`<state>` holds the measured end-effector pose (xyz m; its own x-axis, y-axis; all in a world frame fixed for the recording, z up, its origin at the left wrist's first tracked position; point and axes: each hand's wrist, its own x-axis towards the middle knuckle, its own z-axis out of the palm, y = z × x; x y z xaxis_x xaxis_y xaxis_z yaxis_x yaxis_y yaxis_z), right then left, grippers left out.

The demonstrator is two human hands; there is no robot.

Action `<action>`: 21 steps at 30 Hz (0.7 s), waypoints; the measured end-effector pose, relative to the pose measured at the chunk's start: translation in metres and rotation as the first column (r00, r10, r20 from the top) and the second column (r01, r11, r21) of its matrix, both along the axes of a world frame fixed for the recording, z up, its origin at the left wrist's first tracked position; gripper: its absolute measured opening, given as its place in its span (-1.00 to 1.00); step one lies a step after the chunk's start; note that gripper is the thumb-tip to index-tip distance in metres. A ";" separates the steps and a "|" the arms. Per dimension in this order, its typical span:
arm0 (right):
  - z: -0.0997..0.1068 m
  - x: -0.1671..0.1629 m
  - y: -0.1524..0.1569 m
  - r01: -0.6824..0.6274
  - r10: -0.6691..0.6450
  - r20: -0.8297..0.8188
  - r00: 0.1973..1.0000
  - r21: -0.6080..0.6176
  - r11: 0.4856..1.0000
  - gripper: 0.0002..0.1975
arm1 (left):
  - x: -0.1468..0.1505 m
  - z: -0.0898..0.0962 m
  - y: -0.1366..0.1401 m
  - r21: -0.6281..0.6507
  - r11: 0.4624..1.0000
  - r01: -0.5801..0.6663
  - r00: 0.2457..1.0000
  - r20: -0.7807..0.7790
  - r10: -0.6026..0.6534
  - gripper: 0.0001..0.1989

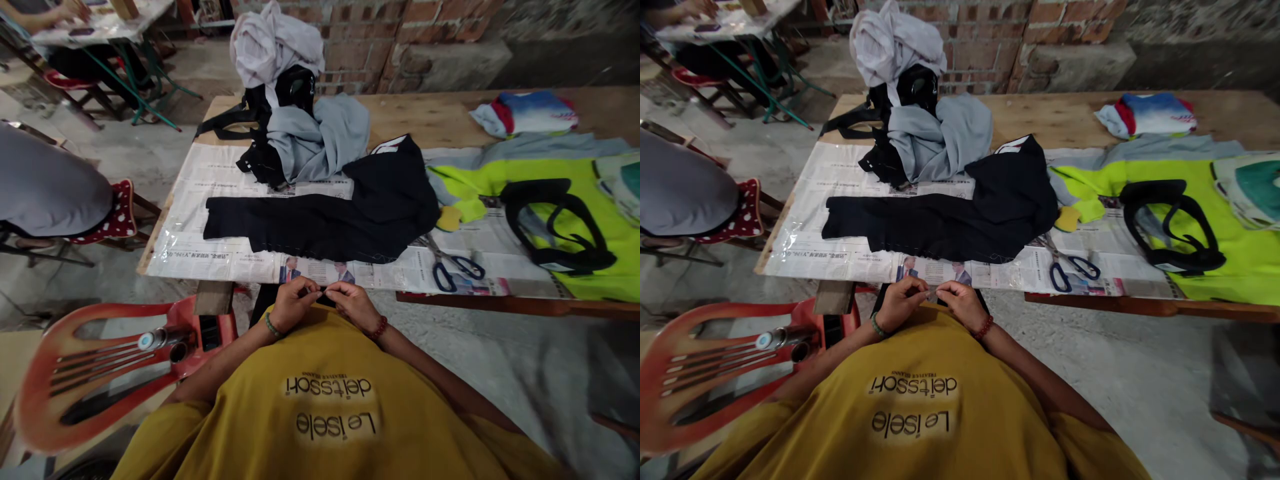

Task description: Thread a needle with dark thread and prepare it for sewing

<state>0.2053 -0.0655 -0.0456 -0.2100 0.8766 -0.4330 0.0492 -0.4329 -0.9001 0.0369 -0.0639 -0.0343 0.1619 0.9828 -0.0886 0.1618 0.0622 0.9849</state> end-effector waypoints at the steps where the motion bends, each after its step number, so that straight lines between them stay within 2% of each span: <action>1: 0.000 0.000 0.000 -0.001 0.001 -0.014 1.000 -0.018 1.000 -0.74 | 0.001 -0.001 0.000 -0.042 0.999 -0.013 0.999 0.033 0.014 -0.84; 4: -0.001 -0.001 0.000 -0.010 0.008 -0.039 0.999 -0.042 0.999 -0.73 | 0.002 -0.005 -0.001 -0.116 0.991 -0.064 0.993 0.097 0.075 -0.81; 10: -0.009 0.000 0.000 0.010 -0.016 -0.075 0.997 -0.080 0.997 -0.72 | 0.002 -0.010 0.001 -0.146 0.977 -0.154 0.980 0.103 0.170 -0.82; 21: -0.011 0.001 0.000 0.017 -0.020 -0.043 0.999 -0.061 0.998 -0.73 | 0.003 -0.011 0.005 -0.249 0.944 -0.216 0.950 0.170 0.262 -0.81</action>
<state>0.2065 -0.0653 -0.0571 -0.2138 0.8527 -0.4767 0.0024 -0.4875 -0.8731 0.0395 -0.0587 -0.0455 -0.0387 0.9527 -0.3014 -0.0816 0.2976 0.9512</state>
